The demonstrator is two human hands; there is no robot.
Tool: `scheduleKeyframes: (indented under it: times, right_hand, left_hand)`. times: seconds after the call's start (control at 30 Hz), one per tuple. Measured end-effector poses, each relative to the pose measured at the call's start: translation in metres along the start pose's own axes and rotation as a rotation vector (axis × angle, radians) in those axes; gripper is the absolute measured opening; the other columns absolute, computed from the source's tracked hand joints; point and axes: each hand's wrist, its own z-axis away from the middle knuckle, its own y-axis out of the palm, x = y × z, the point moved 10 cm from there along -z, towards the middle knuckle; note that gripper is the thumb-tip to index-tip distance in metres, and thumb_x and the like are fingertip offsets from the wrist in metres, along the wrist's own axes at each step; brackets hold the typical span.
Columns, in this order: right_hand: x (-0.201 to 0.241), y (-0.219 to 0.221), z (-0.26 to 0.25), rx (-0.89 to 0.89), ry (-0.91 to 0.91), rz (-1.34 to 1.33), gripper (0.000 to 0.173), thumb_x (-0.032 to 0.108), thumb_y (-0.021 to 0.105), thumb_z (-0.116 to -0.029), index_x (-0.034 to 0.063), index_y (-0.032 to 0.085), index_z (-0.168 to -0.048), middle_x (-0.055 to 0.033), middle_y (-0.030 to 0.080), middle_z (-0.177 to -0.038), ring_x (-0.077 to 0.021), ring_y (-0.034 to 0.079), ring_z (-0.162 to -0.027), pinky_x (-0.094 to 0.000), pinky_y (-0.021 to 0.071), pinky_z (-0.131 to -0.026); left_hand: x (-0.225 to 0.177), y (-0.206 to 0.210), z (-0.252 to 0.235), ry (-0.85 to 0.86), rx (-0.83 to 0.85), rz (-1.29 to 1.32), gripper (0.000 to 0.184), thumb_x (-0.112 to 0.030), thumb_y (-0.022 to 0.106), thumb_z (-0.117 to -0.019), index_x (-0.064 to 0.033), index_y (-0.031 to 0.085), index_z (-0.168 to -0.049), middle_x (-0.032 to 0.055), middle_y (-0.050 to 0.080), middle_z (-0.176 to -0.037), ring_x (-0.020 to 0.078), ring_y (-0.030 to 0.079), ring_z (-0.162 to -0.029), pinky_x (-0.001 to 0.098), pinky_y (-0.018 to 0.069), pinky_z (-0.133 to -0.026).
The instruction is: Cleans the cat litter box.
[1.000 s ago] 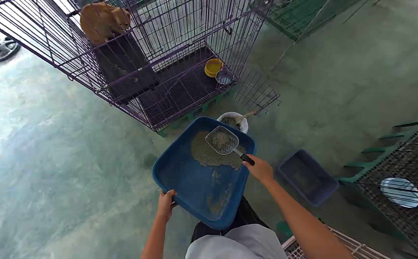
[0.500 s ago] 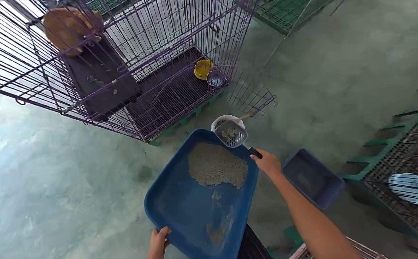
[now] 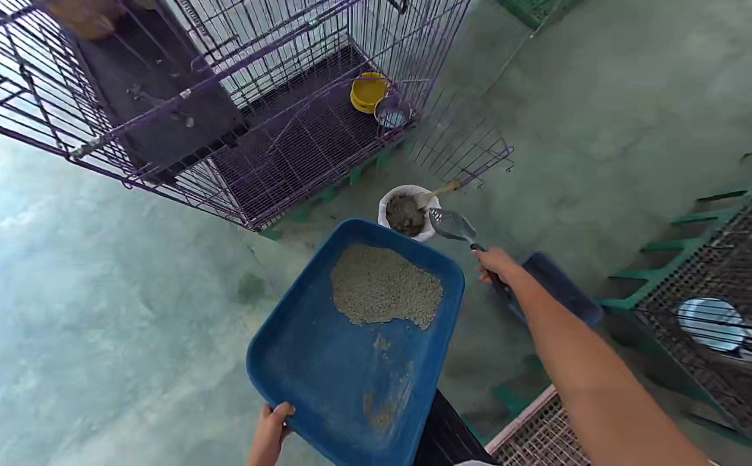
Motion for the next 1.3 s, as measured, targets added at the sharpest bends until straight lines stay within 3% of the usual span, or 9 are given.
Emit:
scheduleKeyframes:
  times: [0.17,0.37,0.53,0.67,0.77,0.87,0.97,1.1,1.3]
  right_hand:
    - [0.037,0.037,0.028,0.005,-0.096,-0.052,0.05,0.032,0.047,-0.1118,-0.006,0.048,-0.144,-0.0297,0.053,-0.141,-0.0377,0.053,-0.13,-0.054,0.0418,-0.107]
    - [0.113,0.062,0.081,-0.033,-0.237,0.295,0.053,0.031,0.052,-0.1085,-0.0088,0.047,-0.143,-0.0313,0.055,-0.14,-0.0414,0.053,-0.134,-0.0569,0.0415,-0.11]
    - [0.116,0.048,0.083,-0.083,-0.243,0.256,0.049,0.028,0.056,-0.1073,-0.0088,0.052,-0.139,-0.0323,0.056,-0.137,-0.0424,0.056,-0.128,-0.0586,0.0447,-0.105]
    - [0.108,0.045,0.088,-0.078,-0.287,0.114,0.047,0.027,0.055,-0.1082,-0.0044,0.048,-0.143,-0.031,0.056,-0.136,-0.0416,0.059,-0.12,-0.0576,0.0491,-0.098]
    - [0.109,0.032,0.102,-0.11,-0.378,0.199,0.046,0.026,0.054,-0.1089,-0.0056,0.051,-0.142,-0.032,0.056,-0.138,-0.0433,0.057,-0.125,-0.0584,0.0457,-0.103]
    - [0.114,0.011,0.144,-0.18,-0.556,0.344,0.047,0.026,0.052,-0.1095,-0.0068,0.051,-0.143,-0.0334,0.053,-0.143,-0.0467,0.049,-0.136,-0.0615,0.0379,-0.113]
    - [0.11,-0.003,0.198,-0.187,-0.643,0.475,0.052,0.031,0.051,-0.1098,0.0023,0.045,-0.153,-0.0334,0.058,-0.137,-0.0524,0.056,-0.129,-0.07,0.0411,-0.105]
    - [0.091,-0.013,0.244,-0.161,-0.497,0.704,0.048,0.037,0.054,-0.1082,0.0147,0.053,-0.15,-0.0264,0.065,-0.133,-0.0481,0.06,-0.125,-0.0689,0.0435,-0.101]
    - [0.038,-0.039,0.246,-0.168,-0.354,0.713,0.039,0.036,0.056,-0.1062,0.0079,0.066,-0.132,-0.026,0.067,-0.127,-0.046,0.062,-0.122,-0.0668,0.0465,-0.098]
  left_hand:
    - [0.017,0.006,-0.019,-0.088,0.035,0.037,0.036,0.005,0.05,-0.0944,0.0015,0.042,-0.13,0.0146,0.061,-0.096,0.0198,0.066,-0.077,0.0349,0.0585,-0.065]
    - [0.083,0.008,-0.053,-0.316,0.032,0.185,0.026,0.0,0.044,-0.0961,-0.0026,0.047,-0.121,0.016,0.061,-0.095,0.0237,0.064,-0.079,0.0397,0.0567,-0.067]
    - [0.122,0.021,-0.034,-0.383,0.105,0.306,0.02,-0.002,0.044,-0.0974,-0.0033,0.048,-0.116,0.0152,0.065,-0.091,0.0233,0.067,-0.074,0.0387,0.0583,-0.065]
    - [0.103,0.011,-0.021,-0.273,0.052,0.309,0.025,0.002,0.047,-0.0961,-0.0015,0.045,-0.121,0.0154,0.063,-0.087,0.0226,0.067,-0.069,0.0363,0.0579,-0.058]
    - [0.073,0.004,-0.003,-0.175,0.027,0.306,0.03,0.005,0.048,-0.0949,-0.0003,0.042,-0.124,0.0157,0.062,-0.089,0.0222,0.066,-0.07,0.0357,0.0578,-0.058]
    - [0.037,-0.003,0.015,-0.077,0.024,0.281,0.03,0.006,0.048,-0.0949,0.0011,0.042,-0.124,0.0154,0.062,-0.089,0.0213,0.067,-0.069,0.0348,0.0582,-0.058]
    - [0.006,-0.007,0.028,0.018,0.021,0.247,0.029,0.007,0.048,-0.0943,0.0019,0.044,-0.122,0.0137,0.062,-0.087,0.0192,0.066,-0.068,0.033,0.0579,-0.057]
    - [-0.027,-0.008,0.043,0.152,0.015,0.18,0.03,0.008,0.05,-0.0916,0.0039,0.045,-0.121,0.012,0.061,-0.086,0.0164,0.065,-0.067,0.0312,0.0576,-0.057]
    - [-0.075,0.01,0.076,0.344,0.046,0.029,0.042,0.006,0.054,-0.086,0.0074,0.045,-0.127,0.0136,0.062,-0.094,0.0144,0.065,-0.072,0.0296,0.0557,-0.061]
